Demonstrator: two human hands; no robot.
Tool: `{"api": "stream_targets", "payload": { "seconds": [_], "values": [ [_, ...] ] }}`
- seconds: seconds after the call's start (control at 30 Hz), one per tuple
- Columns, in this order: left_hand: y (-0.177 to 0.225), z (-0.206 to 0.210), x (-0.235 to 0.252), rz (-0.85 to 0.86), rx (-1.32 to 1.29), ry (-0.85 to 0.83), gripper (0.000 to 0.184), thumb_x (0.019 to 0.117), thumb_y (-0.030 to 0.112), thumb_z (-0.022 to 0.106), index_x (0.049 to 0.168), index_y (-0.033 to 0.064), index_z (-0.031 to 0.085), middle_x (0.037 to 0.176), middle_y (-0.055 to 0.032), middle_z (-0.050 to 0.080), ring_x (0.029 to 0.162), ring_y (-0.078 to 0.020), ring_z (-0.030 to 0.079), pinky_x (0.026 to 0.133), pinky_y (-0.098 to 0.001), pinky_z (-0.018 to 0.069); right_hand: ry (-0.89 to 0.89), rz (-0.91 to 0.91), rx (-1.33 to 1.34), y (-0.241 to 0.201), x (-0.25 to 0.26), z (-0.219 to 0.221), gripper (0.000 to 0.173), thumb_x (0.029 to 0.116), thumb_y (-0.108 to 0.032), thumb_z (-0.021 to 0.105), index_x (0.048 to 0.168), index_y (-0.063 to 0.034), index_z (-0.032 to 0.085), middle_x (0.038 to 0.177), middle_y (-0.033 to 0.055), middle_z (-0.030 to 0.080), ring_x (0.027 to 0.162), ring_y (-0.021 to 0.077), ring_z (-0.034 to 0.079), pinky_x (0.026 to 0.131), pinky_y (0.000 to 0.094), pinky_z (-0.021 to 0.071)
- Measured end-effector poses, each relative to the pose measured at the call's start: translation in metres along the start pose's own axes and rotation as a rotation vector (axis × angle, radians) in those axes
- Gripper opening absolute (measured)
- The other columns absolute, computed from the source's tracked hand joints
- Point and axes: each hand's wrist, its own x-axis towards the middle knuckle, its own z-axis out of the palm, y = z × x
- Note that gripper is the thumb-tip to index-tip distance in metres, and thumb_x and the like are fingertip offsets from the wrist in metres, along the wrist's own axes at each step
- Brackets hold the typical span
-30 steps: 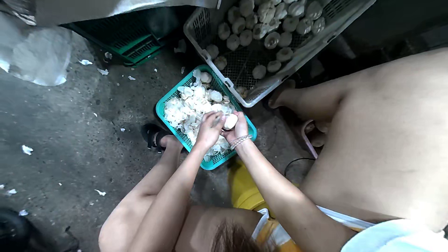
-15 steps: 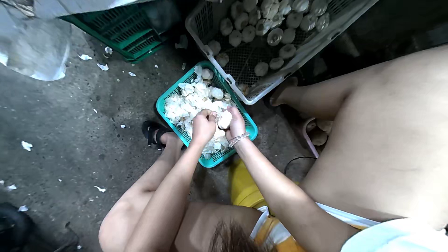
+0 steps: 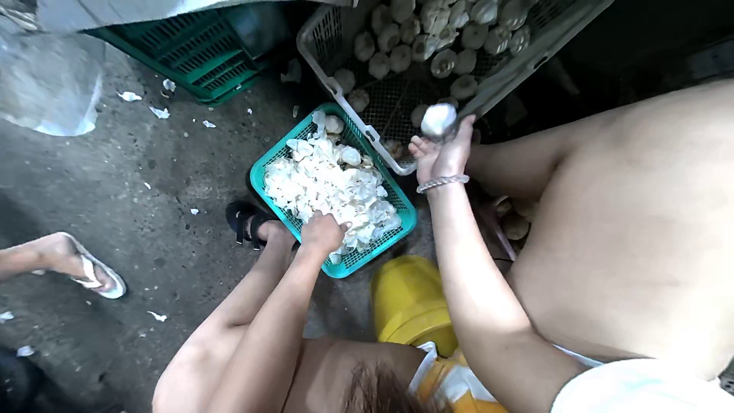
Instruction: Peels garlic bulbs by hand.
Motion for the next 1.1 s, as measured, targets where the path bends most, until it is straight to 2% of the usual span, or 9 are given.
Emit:
{"api": "stream_targets", "payload": {
  "seconds": [0.03, 0.17, 0.3, 0.4, 0.57, 0.7, 0.87, 1.0, 1.1],
  "values": [
    [0.002, -0.003, -0.002, 0.0, -0.019, -0.002, 0.06, 0.1085, 0.045, 0.048, 0.144, -0.0034, 0.054, 0.149, -0.0288, 0.048, 0.136, -0.0455, 0.05, 0.109, -0.0637, 0.0419, -0.055, -0.033, -0.16, 0.004, 0.007, -0.001, 0.061, 0.1135, -0.04, 0.018, 0.158, 0.0012, 0.023, 0.153, 0.0261, 0.041, 0.128, 0.0304, 0.055, 0.103, 0.0391, 0.0484],
    [0.02, -0.024, -0.016, 0.078, -0.053, 0.051, 0.054, 0.1087, 0.039, 0.051, 0.146, 0.0009, 0.053, 0.148, -0.0251, 0.052, 0.136, -0.0429, 0.052, 0.109, -0.0633, 0.0414, -0.303, -0.154, -0.785, 0.065, 0.029, 0.029, 0.038, 0.1079, -0.016, 0.045, 0.137, 0.0065, 0.055, 0.134, 0.0262, 0.059, 0.123, 0.0328, 0.059, 0.105, 0.0461, 0.0464],
    [0.039, -0.044, -0.041, 0.188, -0.054, 0.146, 0.049, 0.1081, 0.035, 0.053, 0.143, 0.0009, 0.057, 0.145, -0.0229, 0.055, 0.132, -0.0392, 0.056, 0.109, -0.0584, 0.0436, -0.66, -0.136, -1.409, 0.108, 0.065, 0.079, 0.048, 0.0988, 0.0, 0.055, 0.146, 0.0067, 0.048, 0.153, 0.0279, 0.043, 0.144, 0.043, 0.041, 0.117, 0.0571, 0.0333],
    [0.047, -0.047, -0.052, 0.303, -0.059, 0.213, 0.046, 0.1071, 0.034, 0.055, 0.137, 0.0007, 0.061, 0.139, -0.0207, 0.06, 0.128, -0.0356, 0.059, 0.108, -0.055, 0.0452, -0.827, -0.195, -1.779, 0.124, 0.091, 0.093, 0.063, 0.0908, -0.004, 0.071, 0.147, 0.0092, 0.045, 0.153, 0.0322, 0.041, 0.145, 0.0493, 0.036, 0.114, 0.0655, 0.0328],
    [0.042, -0.04, -0.041, 0.357, -0.059, 0.123, 0.042, 0.1079, 0.033, 0.054, 0.137, 0.0044, 0.063, 0.134, -0.0188, 0.062, 0.125, -0.0345, 0.06, 0.105, -0.0536, 0.0473, -0.897, -0.184, -2.038, 0.119, 0.088, 0.104, 0.073, 0.0909, -0.013, 0.074, 0.151, 0.0072, 0.038, 0.149, 0.0368, 0.042, 0.143, 0.055, 0.034, 0.108, 0.07, 0.0362],
    [0.024, -0.038, -0.022, 0.168, -0.023, 0.043, 0.045, 0.1074, 0.035, 0.055, 0.139, 0.0033, 0.06, 0.139, -0.022, 0.06, 0.126, -0.0395, 0.059, 0.104, -0.0591, 0.0461, -0.903, -0.235, -2.002, 0.116, 0.089, 0.093, 0.056, 0.0951, -0.01, 0.068, 0.146, 0.0048, 0.048, 0.142, 0.036, 0.05, 0.139, 0.0536, 0.041, 0.11, 0.0664, 0.0379],
    [0.011, -0.035, -0.003, 0.046, -0.164, 0.09, 0.05, 0.1065, 0.034, 0.056, 0.147, 0.0033, 0.053, 0.146, -0.0246, 0.053, 0.131, -0.0423, 0.056, 0.105, -0.0615, 0.046, -0.717, -0.26, -1.58, 0.115, 0.068, 0.054, 0.058, 0.0885, 0.001, 0.069, 0.144, -0.0011, 0.053, 0.144, 0.0325, 0.05, 0.139, 0.0527, 0.041, 0.113, 0.0657, 0.0347],
    [0.01, -0.031, 0.011, 0.189, -0.273, 0.208, 0.062, 0.0997, 0.016, 0.067, 0.156, 0.0098, 0.043, 0.159, -0.0215, 0.039, 0.135, -0.0434, 0.052, 0.107, -0.0602, 0.0457, -0.395, 0.11, -0.934, 0.111, 0.029, 0.034, 0.032, 0.1058, -0.016, 0.053, 0.13, 0.0017, 0.063, 0.129, 0.0247, 0.063, 0.121, 0.0353, 0.059, 0.102, 0.0526, 0.0454],
    [0.01, -0.025, 0.014, 0.294, -0.183, 0.157, 0.057, 0.1024, 0.017, 0.063, 0.154, 0.0032, 0.043, 0.159, -0.0248, 0.038, 0.139, -0.0453, 0.048, 0.111, -0.062, 0.0411, -0.368, 0.479, -0.525, 0.107, -0.005, 0.024, 0.048, 0.1126, -0.038, 0.032, 0.133, -0.0003, 0.054, 0.113, 0.0157, 0.061, 0.094, 0.022, 0.061, 0.082, 0.0395, 0.0522]
  ]
}}
